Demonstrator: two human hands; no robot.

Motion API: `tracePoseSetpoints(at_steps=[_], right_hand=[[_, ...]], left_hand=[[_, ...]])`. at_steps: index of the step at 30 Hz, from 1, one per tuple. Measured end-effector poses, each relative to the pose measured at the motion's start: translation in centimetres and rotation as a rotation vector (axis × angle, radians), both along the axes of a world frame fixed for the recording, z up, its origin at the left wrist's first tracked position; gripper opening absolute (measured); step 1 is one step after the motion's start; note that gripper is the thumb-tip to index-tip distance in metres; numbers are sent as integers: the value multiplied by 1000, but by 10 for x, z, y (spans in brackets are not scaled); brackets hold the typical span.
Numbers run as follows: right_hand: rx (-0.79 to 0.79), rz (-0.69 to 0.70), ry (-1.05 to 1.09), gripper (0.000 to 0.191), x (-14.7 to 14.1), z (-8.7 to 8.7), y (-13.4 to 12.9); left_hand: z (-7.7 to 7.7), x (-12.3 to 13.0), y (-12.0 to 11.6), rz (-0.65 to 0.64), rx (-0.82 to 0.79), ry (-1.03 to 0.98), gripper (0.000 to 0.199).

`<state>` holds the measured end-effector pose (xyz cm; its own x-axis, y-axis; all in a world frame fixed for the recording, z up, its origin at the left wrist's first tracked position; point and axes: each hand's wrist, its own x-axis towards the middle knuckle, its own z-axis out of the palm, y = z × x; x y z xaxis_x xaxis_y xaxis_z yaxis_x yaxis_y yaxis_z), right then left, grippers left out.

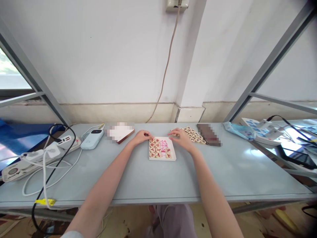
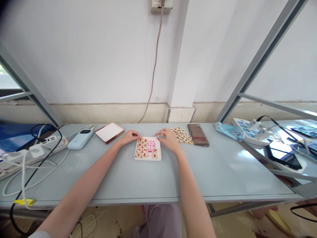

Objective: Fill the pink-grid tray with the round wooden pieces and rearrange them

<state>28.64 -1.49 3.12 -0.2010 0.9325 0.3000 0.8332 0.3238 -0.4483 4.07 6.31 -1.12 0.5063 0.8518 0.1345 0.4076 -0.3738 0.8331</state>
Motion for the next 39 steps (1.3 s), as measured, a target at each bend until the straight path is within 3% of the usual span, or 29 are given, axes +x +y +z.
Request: tracePoseSetpoints(at_steps=[3, 7, 16, 19, 22, 29, 33, 36, 39], right_hand=[[-265, 264, 7, 22, -10, 9, -8], [-407, 293, -53, 21, -18, 14, -15], [-240, 241, 108, 24, -16, 6, -7], [-79, 151, 179, 21, -7, 2, -2], [3, 41, 114, 21, 5, -3, 4], [19, -141, -237, 26, 18, -16, 8], [54, -178, -371, 26, 21, -19, 7], [71, -193, -353, 26, 19, -16, 6], [16, -126, -178, 25, 14, -6, 3]], left_hand=[[0, 1, 0, 2, 15, -6, 35], [-1, 2, 2, 3, 24, -13, 33], [-2, 1, 3, 4, 6, 10, 34], [-2, 1, 3, -3, -1, 9, 35], [-1, 1, 2, -7, -1, 6, 35], [0, 1, 1, 2, 5, 14, 36], [0, 1, 1, 8, 1, 15, 36], [-1, 1, 2, 2, 2, 7, 34], [-2, 1, 3, 3, 6, 8, 34]])
